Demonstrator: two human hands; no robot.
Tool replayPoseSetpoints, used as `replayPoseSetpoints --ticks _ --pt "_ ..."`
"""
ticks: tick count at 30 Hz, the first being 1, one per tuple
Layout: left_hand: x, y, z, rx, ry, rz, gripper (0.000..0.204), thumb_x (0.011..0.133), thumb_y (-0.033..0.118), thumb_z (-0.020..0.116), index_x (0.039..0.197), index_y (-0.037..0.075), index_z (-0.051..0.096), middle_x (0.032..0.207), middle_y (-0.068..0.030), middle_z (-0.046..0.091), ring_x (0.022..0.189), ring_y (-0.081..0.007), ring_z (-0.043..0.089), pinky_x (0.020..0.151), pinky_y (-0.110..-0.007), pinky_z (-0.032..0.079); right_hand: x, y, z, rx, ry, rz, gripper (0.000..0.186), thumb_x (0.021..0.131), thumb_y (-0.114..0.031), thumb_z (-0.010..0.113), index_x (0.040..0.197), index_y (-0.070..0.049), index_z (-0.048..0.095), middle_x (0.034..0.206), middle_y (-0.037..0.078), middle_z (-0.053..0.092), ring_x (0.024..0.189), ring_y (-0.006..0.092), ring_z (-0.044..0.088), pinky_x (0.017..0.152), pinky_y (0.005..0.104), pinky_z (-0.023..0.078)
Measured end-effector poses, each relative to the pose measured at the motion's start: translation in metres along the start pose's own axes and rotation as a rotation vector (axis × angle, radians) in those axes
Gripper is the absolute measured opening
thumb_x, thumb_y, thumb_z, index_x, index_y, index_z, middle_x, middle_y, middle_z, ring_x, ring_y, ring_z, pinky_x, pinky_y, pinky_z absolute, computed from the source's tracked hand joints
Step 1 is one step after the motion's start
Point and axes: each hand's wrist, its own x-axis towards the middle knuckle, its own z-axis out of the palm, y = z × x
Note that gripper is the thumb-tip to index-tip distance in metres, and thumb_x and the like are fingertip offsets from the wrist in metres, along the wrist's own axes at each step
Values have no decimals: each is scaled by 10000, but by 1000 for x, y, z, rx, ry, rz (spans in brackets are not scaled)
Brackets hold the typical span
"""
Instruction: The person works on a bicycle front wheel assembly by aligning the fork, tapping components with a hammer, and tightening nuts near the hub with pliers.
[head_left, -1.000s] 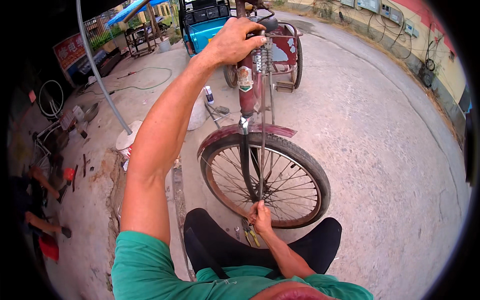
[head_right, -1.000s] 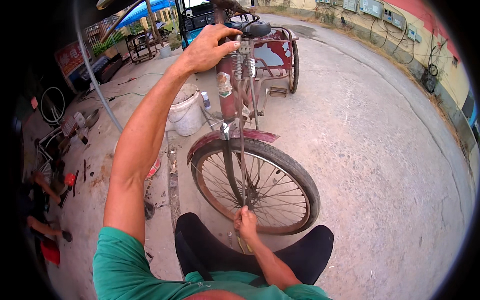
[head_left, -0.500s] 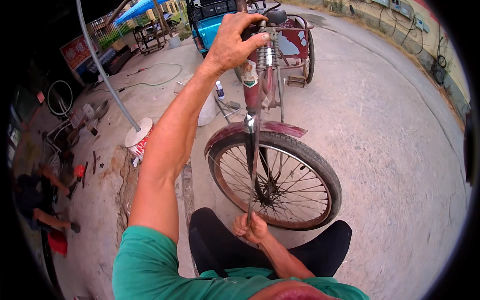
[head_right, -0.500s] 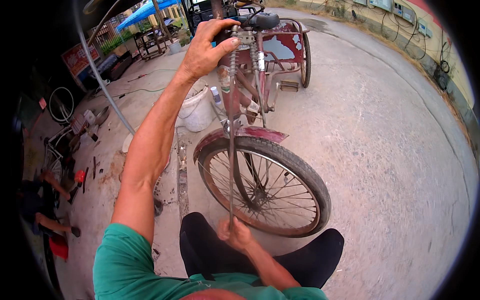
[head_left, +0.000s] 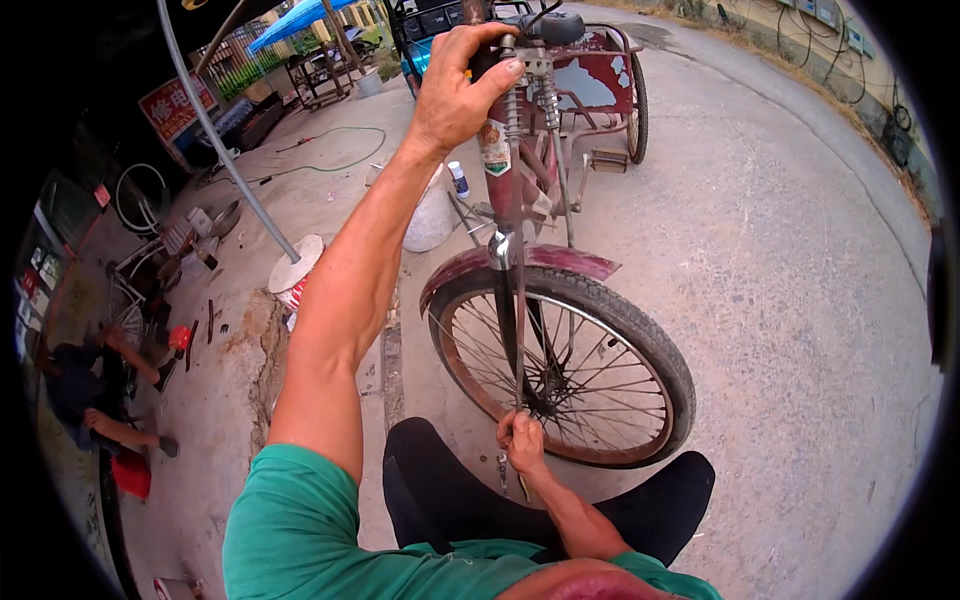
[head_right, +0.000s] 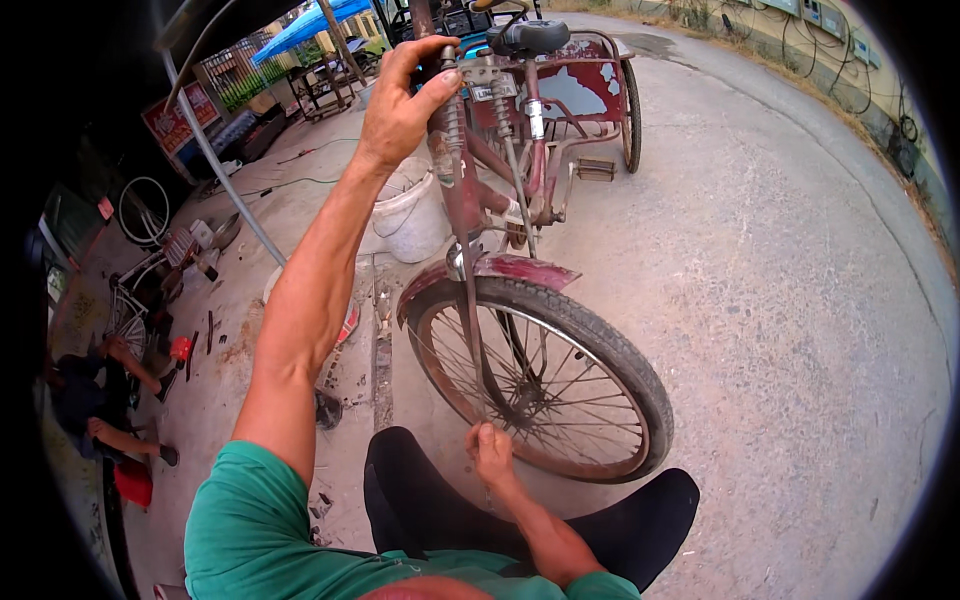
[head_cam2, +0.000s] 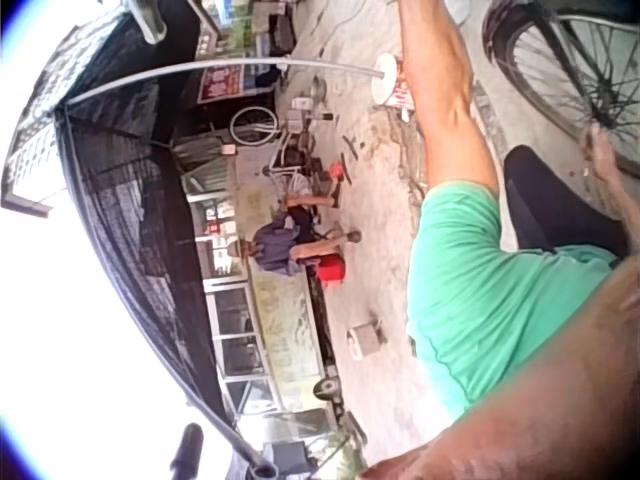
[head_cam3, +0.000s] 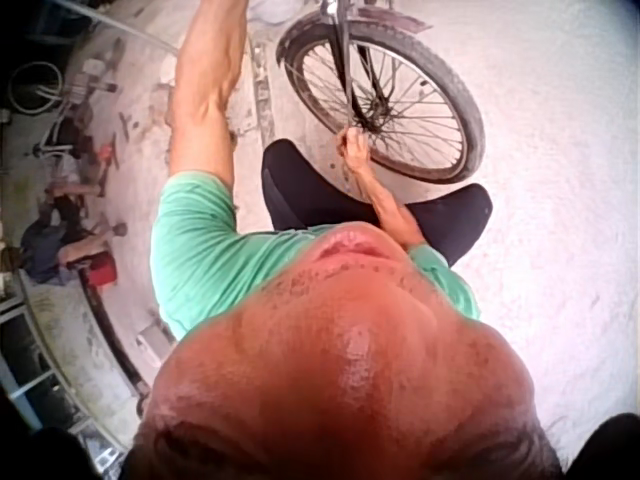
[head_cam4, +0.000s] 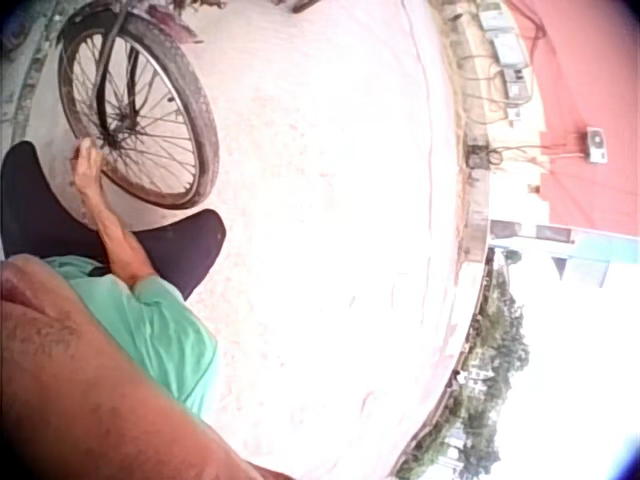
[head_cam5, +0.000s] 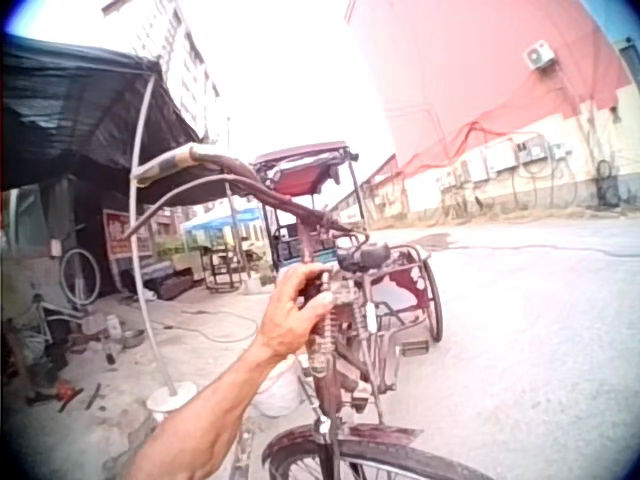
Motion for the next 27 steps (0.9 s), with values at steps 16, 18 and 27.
replayPoseSetpoints --ticks 16,18,27 --pt "-5 -3 12 5 72 37 423 870 341 702 1227 120 648 1136 -66 613 1122 -240 515 996 -359 420 -28 -101 -121 -807 194 -144 597 1053 -458 405 730 3 603 585 90 572 527 213 552 527 365 435" --pt "-7 -4 10 -6 83 29 430 869 345 707 1232 122 651 1153 -63 613 1137 -240 510 1006 -359 416 -24 -94 -111 -839 244 -171 517 1038 -391 440 754 4 613 616 135 593 582 317 604 567 419 461" --pt "-5 -6 14 -79 127 56 401 815 330 753 1158 134 684 1008 -49 616 1028 -260 496 932 -395 412 0 -63 -62 -706 311 -145 492 1030 -399 490 784 8 616 613 90 582 570 225 571 549 374 422"
